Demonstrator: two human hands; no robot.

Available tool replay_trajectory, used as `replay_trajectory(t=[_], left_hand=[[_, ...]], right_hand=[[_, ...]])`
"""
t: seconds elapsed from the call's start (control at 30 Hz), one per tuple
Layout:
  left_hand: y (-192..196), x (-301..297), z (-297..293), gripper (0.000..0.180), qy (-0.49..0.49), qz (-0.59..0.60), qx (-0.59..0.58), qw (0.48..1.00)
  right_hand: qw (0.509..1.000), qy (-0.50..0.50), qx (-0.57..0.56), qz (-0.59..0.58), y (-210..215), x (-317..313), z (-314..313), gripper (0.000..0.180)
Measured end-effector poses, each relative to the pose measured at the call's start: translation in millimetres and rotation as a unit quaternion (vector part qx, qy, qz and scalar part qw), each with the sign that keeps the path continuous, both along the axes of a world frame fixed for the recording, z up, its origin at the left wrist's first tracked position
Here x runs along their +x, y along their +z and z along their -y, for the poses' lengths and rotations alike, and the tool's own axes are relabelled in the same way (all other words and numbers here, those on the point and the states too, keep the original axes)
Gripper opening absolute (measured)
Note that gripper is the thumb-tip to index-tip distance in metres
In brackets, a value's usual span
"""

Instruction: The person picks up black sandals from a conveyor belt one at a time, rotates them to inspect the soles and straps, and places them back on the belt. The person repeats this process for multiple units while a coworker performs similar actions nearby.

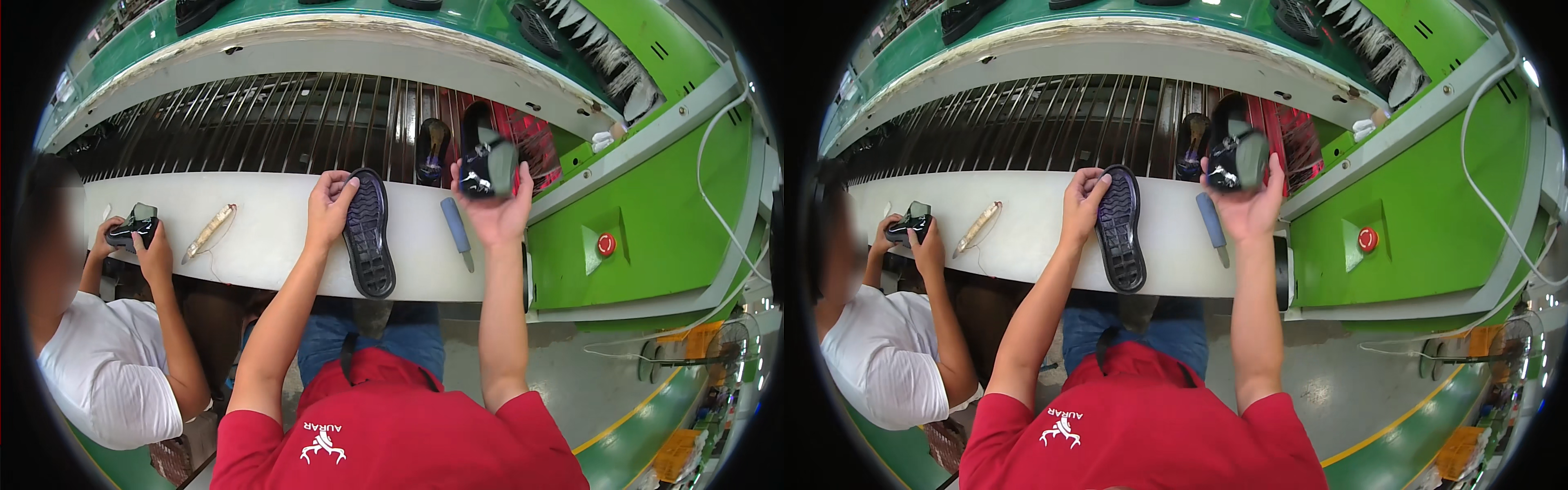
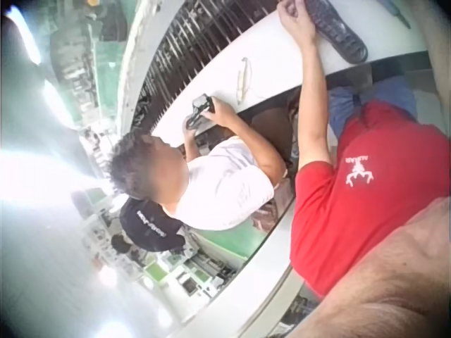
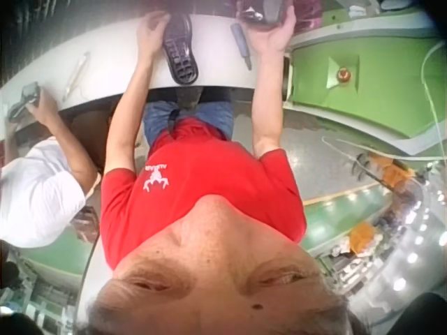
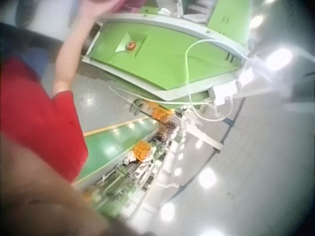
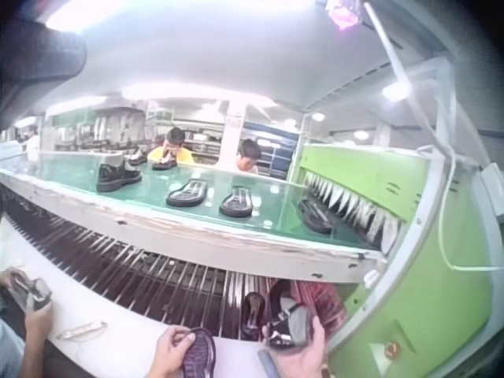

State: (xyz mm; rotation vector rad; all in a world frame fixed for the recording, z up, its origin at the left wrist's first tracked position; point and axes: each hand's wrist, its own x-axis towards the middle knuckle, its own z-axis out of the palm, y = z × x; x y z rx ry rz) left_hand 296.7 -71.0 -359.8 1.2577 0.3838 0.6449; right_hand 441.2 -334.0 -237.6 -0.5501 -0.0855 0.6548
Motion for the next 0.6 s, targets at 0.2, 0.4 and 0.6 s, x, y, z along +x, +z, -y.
replay_trajectory(t=[0.2, 0.4, 0.6], left_hand=[[4.3, -7.6, -16.2, 0.029, -0.085, 0.039, -0.174, 0.980], [53.0, -17.5, 8.1, 0.026, -0.071, 0.032, -0.135, 0.988], [108.6, -34.3, 36.6, 0.041, -0.098, 0.099, -0.010, 0.990]], right_hand=[[0.960, -0.073, -0.239, 0.130, -56.1, -75.3, -5.9, 0.067], [0.864, -0.168, -0.354, 0.316, -63.2, -137.7, -9.5, 0.087], [0.802, -0.225, -0.334, 0.440, -51.8, -188.5, -3.3, 0.101]])
